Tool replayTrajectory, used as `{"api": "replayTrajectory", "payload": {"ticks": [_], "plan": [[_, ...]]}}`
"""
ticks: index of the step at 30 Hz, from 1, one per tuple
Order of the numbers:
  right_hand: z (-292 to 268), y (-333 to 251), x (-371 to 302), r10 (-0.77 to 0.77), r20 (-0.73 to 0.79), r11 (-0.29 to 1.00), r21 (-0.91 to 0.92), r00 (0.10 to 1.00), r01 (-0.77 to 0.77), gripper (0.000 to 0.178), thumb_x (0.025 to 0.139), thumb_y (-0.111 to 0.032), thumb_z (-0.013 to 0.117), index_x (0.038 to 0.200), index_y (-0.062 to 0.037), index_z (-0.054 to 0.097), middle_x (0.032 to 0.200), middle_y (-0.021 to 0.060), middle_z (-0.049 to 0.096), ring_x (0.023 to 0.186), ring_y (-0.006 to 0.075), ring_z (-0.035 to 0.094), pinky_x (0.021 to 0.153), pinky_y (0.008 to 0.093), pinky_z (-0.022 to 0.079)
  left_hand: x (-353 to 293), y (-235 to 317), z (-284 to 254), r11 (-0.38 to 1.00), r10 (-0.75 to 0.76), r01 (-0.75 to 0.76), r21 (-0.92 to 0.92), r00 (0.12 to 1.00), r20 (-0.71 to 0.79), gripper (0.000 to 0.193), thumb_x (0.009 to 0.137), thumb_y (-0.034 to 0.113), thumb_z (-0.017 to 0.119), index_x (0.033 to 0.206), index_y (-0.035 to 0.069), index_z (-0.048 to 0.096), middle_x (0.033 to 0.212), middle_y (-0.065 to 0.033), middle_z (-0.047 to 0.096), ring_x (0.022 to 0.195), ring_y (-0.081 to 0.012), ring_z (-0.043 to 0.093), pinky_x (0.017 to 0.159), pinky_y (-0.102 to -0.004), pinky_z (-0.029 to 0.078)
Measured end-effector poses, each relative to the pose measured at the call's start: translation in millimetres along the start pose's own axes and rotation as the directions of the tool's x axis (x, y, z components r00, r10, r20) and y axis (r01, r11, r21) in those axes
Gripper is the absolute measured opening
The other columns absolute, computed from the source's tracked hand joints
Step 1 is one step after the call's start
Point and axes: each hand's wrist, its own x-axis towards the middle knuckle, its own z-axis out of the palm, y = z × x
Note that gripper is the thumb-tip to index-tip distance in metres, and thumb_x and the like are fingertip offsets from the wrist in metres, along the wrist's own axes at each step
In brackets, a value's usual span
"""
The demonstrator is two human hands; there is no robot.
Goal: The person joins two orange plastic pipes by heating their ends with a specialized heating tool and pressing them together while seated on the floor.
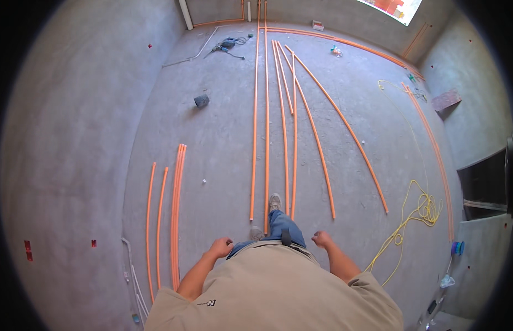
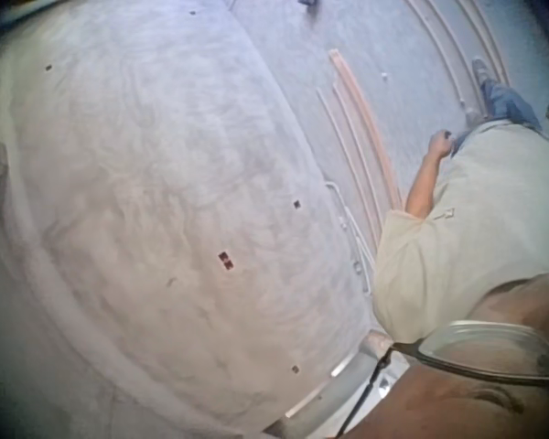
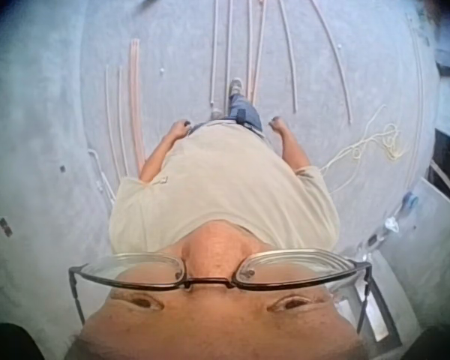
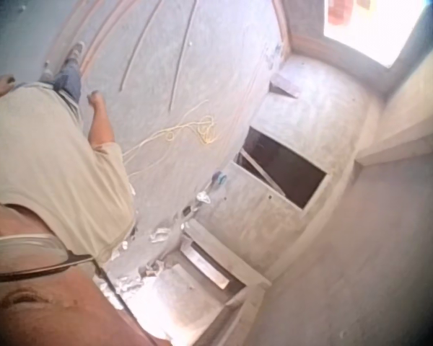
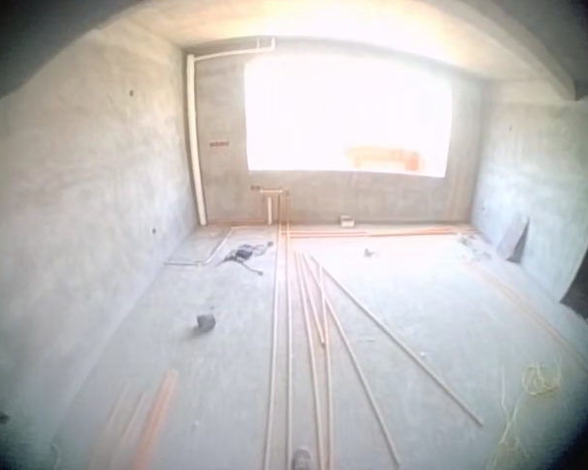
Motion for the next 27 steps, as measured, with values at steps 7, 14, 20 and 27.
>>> {"api": "replayTrajectory", "payload": {"ticks": [7, 14, 20, 27], "plan": [[-32, -26, 8, -0.101, -0.019, 0.994, 0.028, 0.995, 0.102, 0.045, 0.082, -0.035, 0.069, 0.115, -0.0051, 0.070, 0.115, 0.0195, 0.070, 0.112, 0.0357, 0.064, 0.098, 0.0424, 0.051, -2, 8, -5, 0.996, 0.004, -0.007, -0.085, 0.999, -0.035, 0.039, 0.087, 0.028, 0.060, 0.116, 0.004, 0.068, 0.115, -0.0194, 0.070, 0.110, -0.0347, 0.065, 0.097, -0.0425, 0.051], [-13, -16, -3, -0.071, -0.024, 0.997, 0.041, 0.997, 0.072, 0.043, 0.080, -0.035, 0.071, 0.112, -0.0063, 0.072, 0.108, 0.0189, 0.072, 0.104, 0.0337, 0.068, 0.092, 0.0401, 0.054, -2, -3, -7, 0.999, -0.017, 0.017, -0.046, 1.000, 0.001, 0.039, 0.089, 0.030, 0.061, 0.117, 0.004, 0.068, 0.116, -0.0197, 0.069, 0.112, -0.0345, 0.065, 0.097, -0.0422, 0.051], [7, 18, -7, -0.056, -0.006, 0.998, -0.016, 0.998, 0.056, 0.043, 0.080, -0.036, 0.071, 0.111, -0.0061, 0.073, 0.110, 0.0188, 0.072, 0.105, 0.0338, 0.068, 0.094, 0.0404, 0.053, -1, 6, -11, 1.000, -0.003, 0.003, 0.007, 1.000, 0.019, 0.040, 0.089, 0.030, 0.061, 0.119, 0.005, 0.068, 0.117, -0.0198, 0.069, 0.112, -0.0344, 0.065, 0.098, -0.0418, 0.051], [-2, 12, -11, 0.031, 0.054, 0.999, 0.011, 0.998, -0.032, 0.044, 0.081, -0.039, 0.069, 0.113, -0.0084, 0.073, 0.112, 0.0184, 0.071, 0.108, 0.0337, 0.067, 0.095, 0.0407, 0.052, -8, 6, -9, 0.999, 0.017, -0.018, -0.035, 1.000, -0.021, 0.040, 0.087, 0.029, 0.061, 0.117, 0.004, 0.068, 0.114, -0.0200, 0.070, 0.110, -0.0351, 0.066, 0.096, -0.0423, 0.051]]}}
